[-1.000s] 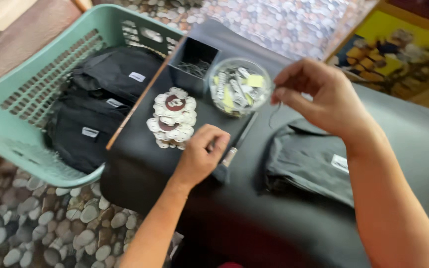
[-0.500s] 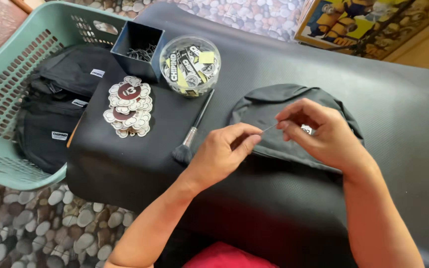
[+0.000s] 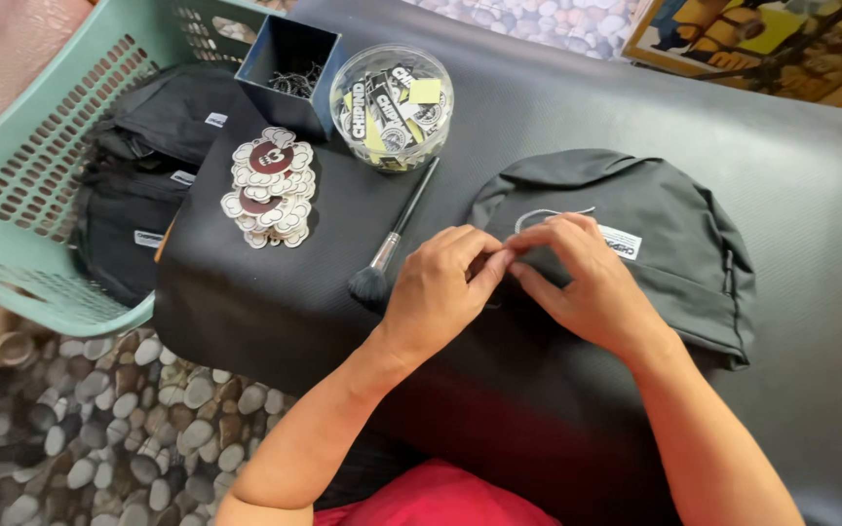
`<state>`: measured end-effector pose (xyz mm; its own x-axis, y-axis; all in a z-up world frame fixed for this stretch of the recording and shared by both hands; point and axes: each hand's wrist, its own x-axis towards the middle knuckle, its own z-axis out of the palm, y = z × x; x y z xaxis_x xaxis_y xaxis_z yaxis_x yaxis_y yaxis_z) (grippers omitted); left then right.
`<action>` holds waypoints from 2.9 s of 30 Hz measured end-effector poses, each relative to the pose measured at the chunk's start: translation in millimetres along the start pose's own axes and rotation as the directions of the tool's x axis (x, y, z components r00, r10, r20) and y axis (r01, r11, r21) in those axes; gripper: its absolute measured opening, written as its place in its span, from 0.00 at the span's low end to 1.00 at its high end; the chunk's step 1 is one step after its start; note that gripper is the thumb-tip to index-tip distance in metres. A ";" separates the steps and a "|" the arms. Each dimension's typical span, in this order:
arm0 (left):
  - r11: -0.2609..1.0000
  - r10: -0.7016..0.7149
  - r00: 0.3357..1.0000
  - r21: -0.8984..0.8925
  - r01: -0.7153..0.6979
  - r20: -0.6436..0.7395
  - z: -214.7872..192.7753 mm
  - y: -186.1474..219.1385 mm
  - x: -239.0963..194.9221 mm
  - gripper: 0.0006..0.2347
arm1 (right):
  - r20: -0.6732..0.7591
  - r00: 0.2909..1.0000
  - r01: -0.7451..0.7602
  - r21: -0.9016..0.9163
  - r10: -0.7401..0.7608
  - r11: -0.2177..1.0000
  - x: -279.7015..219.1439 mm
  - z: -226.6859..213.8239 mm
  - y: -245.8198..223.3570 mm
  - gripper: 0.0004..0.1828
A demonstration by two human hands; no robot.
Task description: The person retrieves a black bag from a basket, attaches a bear-shaped keychain to its zipper, brushes the bag with a makeup brush, and places it into a clear plastic bag.
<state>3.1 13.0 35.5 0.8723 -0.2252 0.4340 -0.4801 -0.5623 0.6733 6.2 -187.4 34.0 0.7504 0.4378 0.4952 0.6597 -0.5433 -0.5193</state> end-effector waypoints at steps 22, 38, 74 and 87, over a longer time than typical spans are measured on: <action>0.841 0.118 0.946 0.536 0.066 -0.303 -99.2 -108.5 -6.0 0.09 | 0.156 0.982 -0.068 -0.240 0.107 0.968 19.7 3.0 -16.3 0.10; 0.615 -0.010 0.954 0.750 0.243 -0.301 -109.3 -167.7 25.3 0.10 | 0.091 0.987 -0.111 -0.221 0.134 0.969 19.5 5.3 -8.3 0.08; 0.864 -0.148 0.980 -0.465 0.195 0.136 3.1 -23.8 78.8 0.09 | -0.352 0.823 -0.215 0.533 0.446 0.818 -3.4 -17.4 29.5 0.11; 0.826 0.245 0.966 -0.504 -0.253 -0.082 16.5 -10.2 81.5 0.04 | -0.453 0.702 -0.109 0.694 0.549 0.712 -3.2 -22.3 35.6 0.08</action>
<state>80.6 -12.7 54.1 0.7172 -0.2903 0.6335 -0.6634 -0.0061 0.7482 26.3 -224.1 29.4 0.8702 -0.3156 0.3784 0.4169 0.0622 -0.9068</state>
